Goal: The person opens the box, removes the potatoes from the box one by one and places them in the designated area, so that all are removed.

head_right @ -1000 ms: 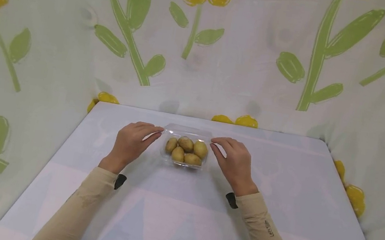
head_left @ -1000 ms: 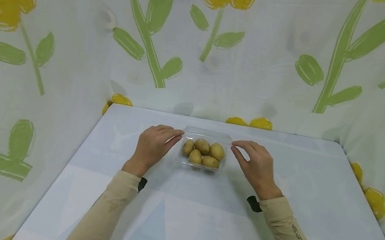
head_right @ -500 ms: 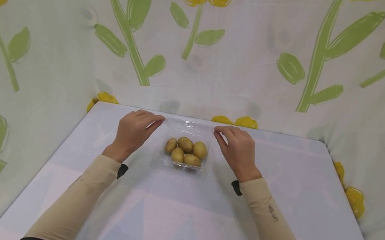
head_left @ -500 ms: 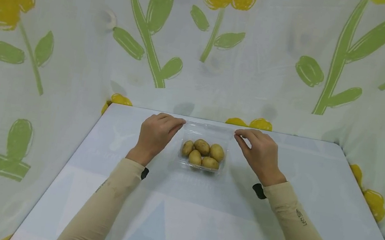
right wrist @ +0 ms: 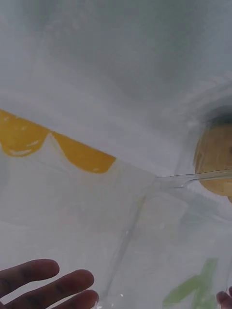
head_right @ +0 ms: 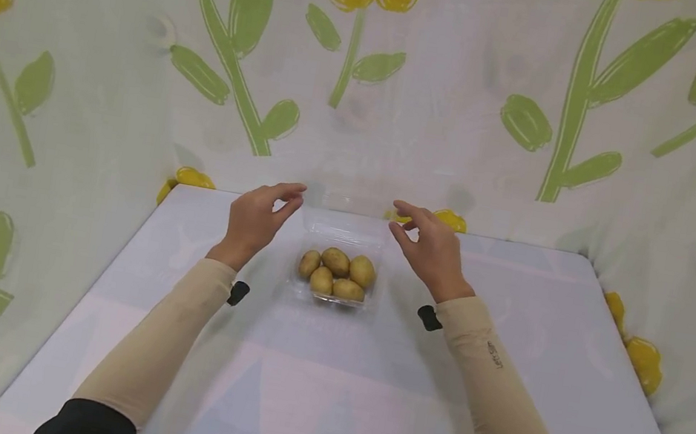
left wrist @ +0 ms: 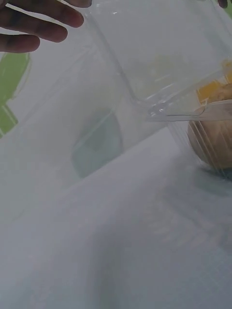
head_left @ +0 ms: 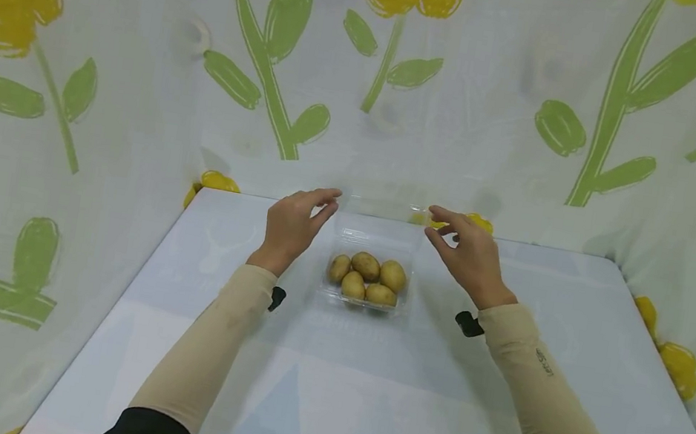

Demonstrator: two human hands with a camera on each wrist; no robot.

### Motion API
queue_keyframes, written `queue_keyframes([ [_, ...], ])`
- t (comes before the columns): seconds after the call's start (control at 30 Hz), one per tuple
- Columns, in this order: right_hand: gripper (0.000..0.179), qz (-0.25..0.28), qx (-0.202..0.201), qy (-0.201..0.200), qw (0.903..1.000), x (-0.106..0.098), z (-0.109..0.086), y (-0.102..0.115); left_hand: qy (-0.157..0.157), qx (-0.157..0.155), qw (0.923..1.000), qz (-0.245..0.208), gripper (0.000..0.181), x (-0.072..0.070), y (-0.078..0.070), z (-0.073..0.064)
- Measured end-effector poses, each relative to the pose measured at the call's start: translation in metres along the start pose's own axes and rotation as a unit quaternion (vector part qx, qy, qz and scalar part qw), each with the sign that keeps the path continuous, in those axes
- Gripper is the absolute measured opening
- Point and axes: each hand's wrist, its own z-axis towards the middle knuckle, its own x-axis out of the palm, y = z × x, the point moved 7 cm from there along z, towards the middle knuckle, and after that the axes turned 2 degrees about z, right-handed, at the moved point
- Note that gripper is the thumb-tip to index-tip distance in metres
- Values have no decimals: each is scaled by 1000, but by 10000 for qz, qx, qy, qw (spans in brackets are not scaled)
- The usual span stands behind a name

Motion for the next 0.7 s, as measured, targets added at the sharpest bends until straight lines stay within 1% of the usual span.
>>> queue_keyframes([
  [0.1,44,520,496,80,9974,9,2,-10,232,-536,9977,-335,26,10,10,6],
  [0.17,46,794,679,49,9945,15,2,-15,341,-897,9937,-581,26,15,16,8],
  [0.3,49,1293,833,-24,9881,25,5,-21,566,-1526,9818,-977,28,27,29,10],
  [0.4,51,1634,958,-32,9819,33,5,-26,776,-1911,9709,-1215,29,38,36,7],
  [0.47,53,1781,1097,-20,9779,37,5,-29,917,-2095,9645,-1318,29,44,39,5],
  [0.53,54,1884,1235,-7,9743,40,4,-32,1061,-2216,9600,-1342,28,50,41,1],
  [0.7,54,1950,1575,25,9681,44,0,-41,1305,-2374,9534,-1329,26,60,44,-8],
])
